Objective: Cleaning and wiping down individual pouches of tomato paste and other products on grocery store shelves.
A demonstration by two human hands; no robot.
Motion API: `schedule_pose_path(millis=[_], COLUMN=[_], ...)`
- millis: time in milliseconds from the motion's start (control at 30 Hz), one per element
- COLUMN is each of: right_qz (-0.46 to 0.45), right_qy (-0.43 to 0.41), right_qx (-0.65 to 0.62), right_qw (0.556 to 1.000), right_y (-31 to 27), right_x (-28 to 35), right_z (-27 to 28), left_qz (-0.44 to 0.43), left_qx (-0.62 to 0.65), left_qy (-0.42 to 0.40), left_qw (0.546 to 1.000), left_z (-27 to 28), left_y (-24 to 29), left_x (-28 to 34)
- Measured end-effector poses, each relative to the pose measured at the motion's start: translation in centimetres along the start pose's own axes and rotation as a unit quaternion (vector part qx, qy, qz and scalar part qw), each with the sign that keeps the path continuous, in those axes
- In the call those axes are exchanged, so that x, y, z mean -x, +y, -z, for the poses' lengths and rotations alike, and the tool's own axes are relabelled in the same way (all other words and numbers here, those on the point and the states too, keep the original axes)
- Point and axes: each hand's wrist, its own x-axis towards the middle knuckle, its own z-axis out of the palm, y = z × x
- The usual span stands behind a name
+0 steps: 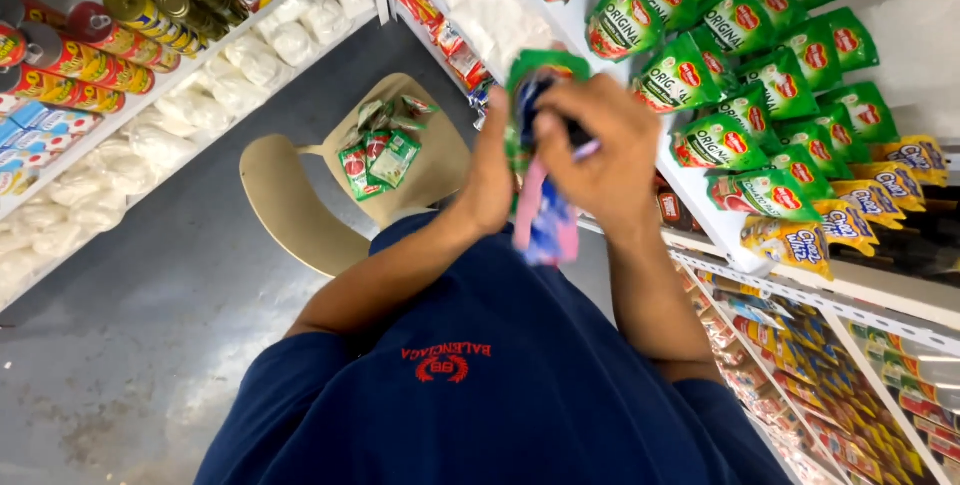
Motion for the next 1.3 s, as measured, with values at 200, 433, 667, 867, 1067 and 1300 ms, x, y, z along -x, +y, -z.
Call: schedule_pose_path(millis=[200,433,667,867,1067,1300], right_qz=[0.016,-0.099,-0.032,-0.058,-0.021,0.003], right_qy=[0.031,0.039,-0.162,-0.026,0.0,0.0], right_qx=[-0.019,0.052,-0.011,-0.097,-0.015,-0.08], right_qw=[0.999,0.993,0.986,0.993,1.0,0.997], right_y=[-1.9,-4.0,-6.1,-3.2,-3.3,-3.1], right_x=[2.8,0.6,4.7,3.9,5.3,8.6], right_z=[-2.0,0.5,0.0,0.8,0.9,-0.1], left_qz=[-0.039,-0.007,-0.085,-0.044,-0.045,-0.054], left_qx=[0.09,-0.102,0.112,-0.084,-0.107,0.176], left_qy=[0.179,-0.041,0.094,-0.004,-0.001,0.114], left_qw=[0.979,0.994,0.986,0.995,0.993,0.976], left_z=[0.7,-0.4,0.7,1.1,-1.7,-1.2], left_y=[-0.5,0.8,-1.1,-4.6,-2.7,-5.3], left_x=[0.8,4.2,2.6,5.0,5.6,4.4])
